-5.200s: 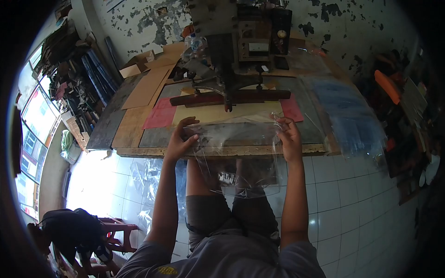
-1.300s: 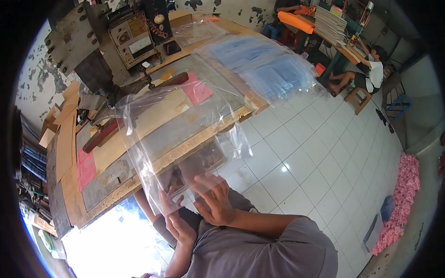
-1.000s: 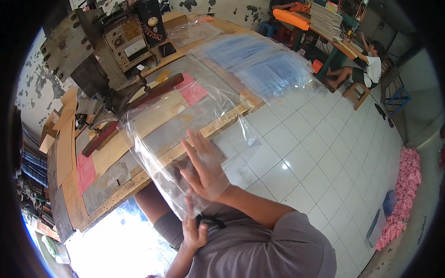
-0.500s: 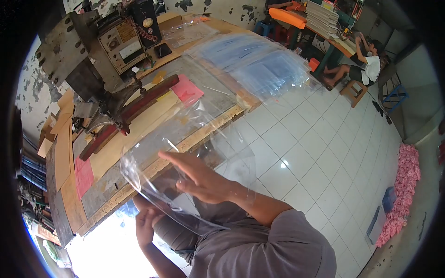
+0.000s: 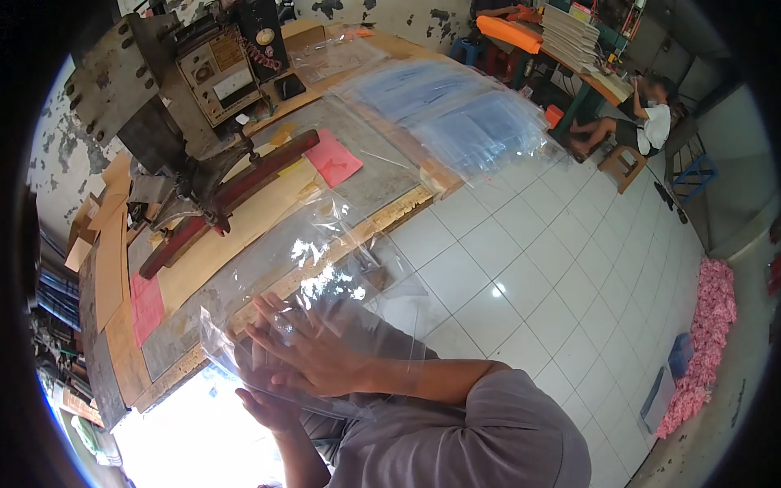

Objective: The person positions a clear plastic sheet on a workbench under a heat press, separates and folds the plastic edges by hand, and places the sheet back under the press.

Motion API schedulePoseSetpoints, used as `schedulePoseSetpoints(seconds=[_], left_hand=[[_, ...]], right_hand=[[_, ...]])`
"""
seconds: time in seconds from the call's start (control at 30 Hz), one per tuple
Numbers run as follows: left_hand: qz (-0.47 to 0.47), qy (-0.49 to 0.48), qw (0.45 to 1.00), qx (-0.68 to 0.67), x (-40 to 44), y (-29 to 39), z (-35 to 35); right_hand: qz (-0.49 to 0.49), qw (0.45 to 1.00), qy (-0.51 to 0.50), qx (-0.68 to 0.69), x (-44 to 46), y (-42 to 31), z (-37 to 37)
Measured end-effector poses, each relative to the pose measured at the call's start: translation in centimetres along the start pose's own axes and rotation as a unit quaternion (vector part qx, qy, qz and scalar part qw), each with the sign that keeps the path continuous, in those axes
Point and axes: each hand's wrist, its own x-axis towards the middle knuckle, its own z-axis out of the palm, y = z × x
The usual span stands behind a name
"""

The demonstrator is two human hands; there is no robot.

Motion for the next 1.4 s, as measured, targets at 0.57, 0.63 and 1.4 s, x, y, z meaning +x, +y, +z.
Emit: schedulePoseSetpoints(seconds=[0.57,0.63,1.4], left_hand=[[-0.058,0.07,0.996,-0.002,-0.6,-0.2,-1.9],[-0.056,0.078,0.995,-0.001,-0.9,-0.7,-2.0],[0.229,-0.019,0.82,0.524,4.7,4.0,0.2]], right_hand=[[-0.104,0.905,0.02,0.412,-0.1,-0.5,0.9],[-0.115,0.937,0.009,0.33,0.1,-0.7,1.1],[0.042,0.675,-0.138,0.724,-0.1,1.3,3.0]])
